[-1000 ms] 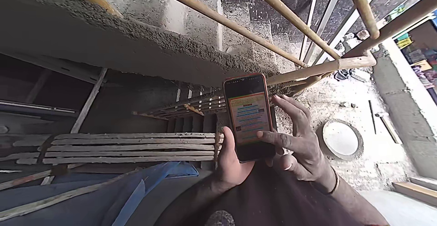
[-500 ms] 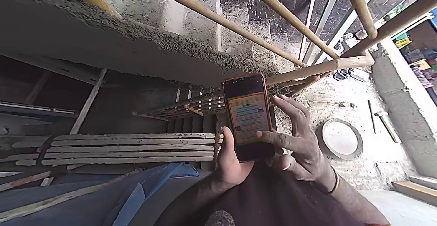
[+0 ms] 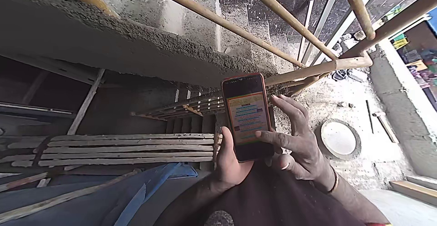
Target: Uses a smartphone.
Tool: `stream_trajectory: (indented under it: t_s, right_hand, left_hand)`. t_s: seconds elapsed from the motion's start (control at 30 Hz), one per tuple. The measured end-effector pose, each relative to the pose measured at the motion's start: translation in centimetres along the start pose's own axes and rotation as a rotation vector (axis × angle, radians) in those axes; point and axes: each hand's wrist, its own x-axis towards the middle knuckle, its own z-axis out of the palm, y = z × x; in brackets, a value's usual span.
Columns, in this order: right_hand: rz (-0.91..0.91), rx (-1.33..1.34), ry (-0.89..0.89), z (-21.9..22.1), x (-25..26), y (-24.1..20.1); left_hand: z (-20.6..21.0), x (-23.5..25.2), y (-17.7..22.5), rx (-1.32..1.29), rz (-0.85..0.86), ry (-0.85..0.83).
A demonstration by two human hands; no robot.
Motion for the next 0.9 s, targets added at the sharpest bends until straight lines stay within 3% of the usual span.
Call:
stream_trajectory:
  t_s: [0.9]
  right_hand:
    - [-0.005, 0.011, 0.013, -0.34, -0.38, 0.2]
  left_hand:
    - [0.32, -0.01, -0.6, -0.008, 0.009, 0.001]
